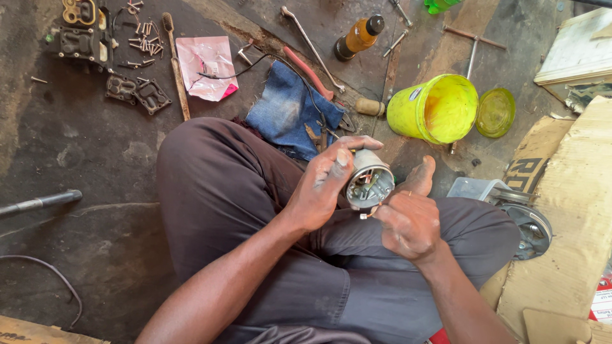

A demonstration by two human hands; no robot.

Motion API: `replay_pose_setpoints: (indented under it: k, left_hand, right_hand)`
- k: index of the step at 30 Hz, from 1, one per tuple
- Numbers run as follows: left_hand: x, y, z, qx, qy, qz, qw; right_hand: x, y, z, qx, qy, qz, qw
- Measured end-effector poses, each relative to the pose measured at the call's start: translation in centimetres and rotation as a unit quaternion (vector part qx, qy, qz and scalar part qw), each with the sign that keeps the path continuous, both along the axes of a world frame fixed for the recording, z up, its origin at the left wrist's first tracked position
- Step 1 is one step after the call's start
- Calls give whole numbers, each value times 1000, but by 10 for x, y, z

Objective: The person sits on the workshop floor repairing an electric starter motor. They work on the motor housing and brushes by hand, route the motor wire, then fit the copper armature into the housing and press and tap it to seat it in place.

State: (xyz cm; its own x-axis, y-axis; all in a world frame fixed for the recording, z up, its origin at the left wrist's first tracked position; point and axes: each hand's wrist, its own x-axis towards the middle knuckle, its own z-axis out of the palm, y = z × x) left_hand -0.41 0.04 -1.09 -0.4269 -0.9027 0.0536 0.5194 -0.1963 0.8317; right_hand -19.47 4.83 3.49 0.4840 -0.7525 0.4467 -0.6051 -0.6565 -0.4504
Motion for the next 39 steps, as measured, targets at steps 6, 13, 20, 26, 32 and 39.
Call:
replay_pose_setpoints:
  k: [6, 13, 20, 26, 32, 39]
  left_hand:
    - [3, 1, 4, -24, -46, 11, 999]
    - [7, -12, -3, 50, -5, 70, 996]
    - [73, -44, 1, 37, 19, 280, 959]
    - [90, -57, 0, 0, -44, 313, 949]
    - [90, -86, -1, -21, -118, 243, 963]
    - [62, -98, -1, 43, -253, 249, 934]
  right_hand:
    - [-7, 10, -5, 42, -1, -42, 998]
    - [-4, 13, -3, 107, -65, -251, 960]
    - [15, -64, -21, 338, -32, -233, 911]
    - [93, -116, -71, 263, 101, -118, 952]
    - [115, -134, -90, 202, 90, -133, 966]
    - [64, -125, -100, 287, -304, -243, 875]
